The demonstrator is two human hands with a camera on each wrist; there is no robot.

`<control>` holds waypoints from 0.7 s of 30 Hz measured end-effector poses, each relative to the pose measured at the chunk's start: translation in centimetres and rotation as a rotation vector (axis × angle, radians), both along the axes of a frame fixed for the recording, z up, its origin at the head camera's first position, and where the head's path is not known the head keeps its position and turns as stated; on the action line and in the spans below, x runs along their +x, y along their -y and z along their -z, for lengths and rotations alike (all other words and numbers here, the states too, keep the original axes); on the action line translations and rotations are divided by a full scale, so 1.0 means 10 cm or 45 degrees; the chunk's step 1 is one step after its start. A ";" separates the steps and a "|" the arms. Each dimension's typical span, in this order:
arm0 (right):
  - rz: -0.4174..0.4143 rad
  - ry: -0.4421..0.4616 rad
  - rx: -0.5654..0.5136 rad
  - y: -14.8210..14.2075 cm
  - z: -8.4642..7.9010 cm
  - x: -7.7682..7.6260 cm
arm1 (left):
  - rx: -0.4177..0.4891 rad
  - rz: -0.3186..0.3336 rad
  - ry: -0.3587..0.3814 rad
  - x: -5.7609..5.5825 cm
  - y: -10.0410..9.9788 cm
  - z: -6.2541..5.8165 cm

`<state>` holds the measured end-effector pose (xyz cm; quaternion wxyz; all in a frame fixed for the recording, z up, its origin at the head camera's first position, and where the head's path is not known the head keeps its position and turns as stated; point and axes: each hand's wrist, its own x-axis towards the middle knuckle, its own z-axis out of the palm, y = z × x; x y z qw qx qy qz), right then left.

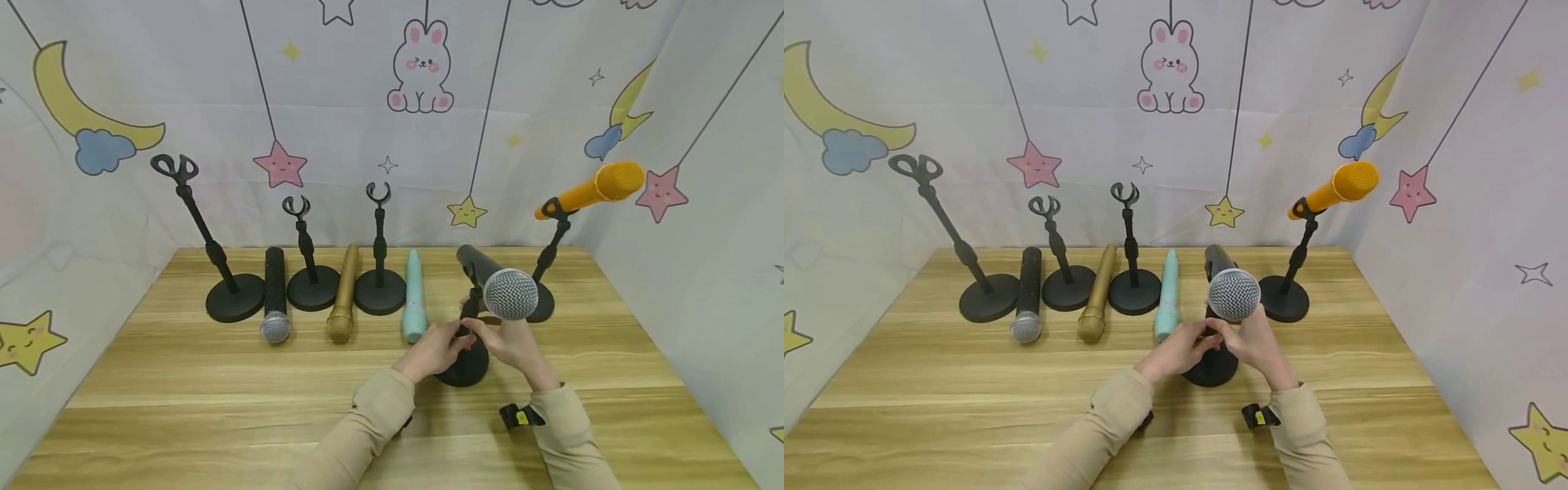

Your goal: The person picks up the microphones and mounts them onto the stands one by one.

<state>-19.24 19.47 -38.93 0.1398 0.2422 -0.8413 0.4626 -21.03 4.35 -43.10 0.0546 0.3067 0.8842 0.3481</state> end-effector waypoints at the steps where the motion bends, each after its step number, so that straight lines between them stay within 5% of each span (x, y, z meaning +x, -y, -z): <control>1: -0.011 -0.003 0.001 -0.02 0.03 -0.02 | 0.002 -0.002 0.000 0.00 0.00 0.00; 9: -0.044 0.006 -0.020 -0.07 0.11 -0.07 | 0.026 -0.006 -0.018 0.00 -0.01 0.00; 21: -0.071 0.071 -0.040 0.01 -0.12 0.07 | 0.015 0.000 -0.025 0.00 0.00 0.00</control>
